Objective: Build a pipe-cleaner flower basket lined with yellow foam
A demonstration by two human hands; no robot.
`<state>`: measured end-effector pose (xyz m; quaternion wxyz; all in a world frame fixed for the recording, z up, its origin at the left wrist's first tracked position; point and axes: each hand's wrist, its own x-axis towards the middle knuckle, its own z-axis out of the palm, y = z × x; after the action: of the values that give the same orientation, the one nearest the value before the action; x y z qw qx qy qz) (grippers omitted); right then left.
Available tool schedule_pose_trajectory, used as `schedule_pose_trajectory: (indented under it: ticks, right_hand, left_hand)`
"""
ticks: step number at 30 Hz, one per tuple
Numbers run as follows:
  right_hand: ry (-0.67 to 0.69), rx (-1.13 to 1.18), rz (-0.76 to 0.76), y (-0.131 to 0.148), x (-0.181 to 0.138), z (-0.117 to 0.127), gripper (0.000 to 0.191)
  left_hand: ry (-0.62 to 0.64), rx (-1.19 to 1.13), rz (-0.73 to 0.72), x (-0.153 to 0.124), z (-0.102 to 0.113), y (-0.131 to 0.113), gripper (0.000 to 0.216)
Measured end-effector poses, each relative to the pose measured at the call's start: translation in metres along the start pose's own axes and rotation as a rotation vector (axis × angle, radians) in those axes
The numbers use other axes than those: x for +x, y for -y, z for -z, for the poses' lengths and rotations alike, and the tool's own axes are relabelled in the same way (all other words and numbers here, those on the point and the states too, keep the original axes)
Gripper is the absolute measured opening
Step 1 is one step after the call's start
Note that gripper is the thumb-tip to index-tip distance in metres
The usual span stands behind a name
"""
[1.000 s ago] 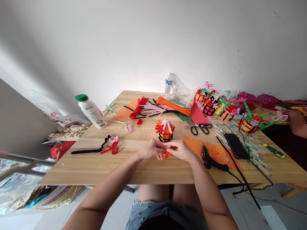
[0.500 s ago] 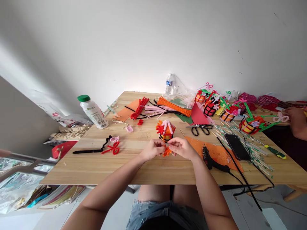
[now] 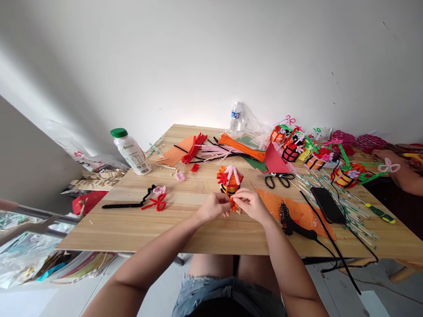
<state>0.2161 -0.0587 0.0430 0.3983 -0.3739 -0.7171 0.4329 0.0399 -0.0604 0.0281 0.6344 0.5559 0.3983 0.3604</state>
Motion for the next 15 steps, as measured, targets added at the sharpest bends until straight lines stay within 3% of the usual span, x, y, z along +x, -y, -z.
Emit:
schedule_pose_trajectory:
  ticks: [6,12,15]
  right_hand:
    - [0.105,-0.044,0.030,-0.0007,-0.0024,0.0056,0.028]
    - [0.136,0.102,-0.053,0.0016,-0.0006,0.0034,0.032]
    - [0.074,0.149,-0.096,0.0033,0.0003,0.0016,0.034]
  left_hand:
    - [0.115,-0.026,0.007,-0.0015,-0.0006,-0.0039,0.032]
    - [0.113,0.046,-0.035,-0.0050,0.0002,-0.0057,0.023]
    - [0.064,0.133,-0.088,-0.0081,0.0001,-0.0075,0.024]
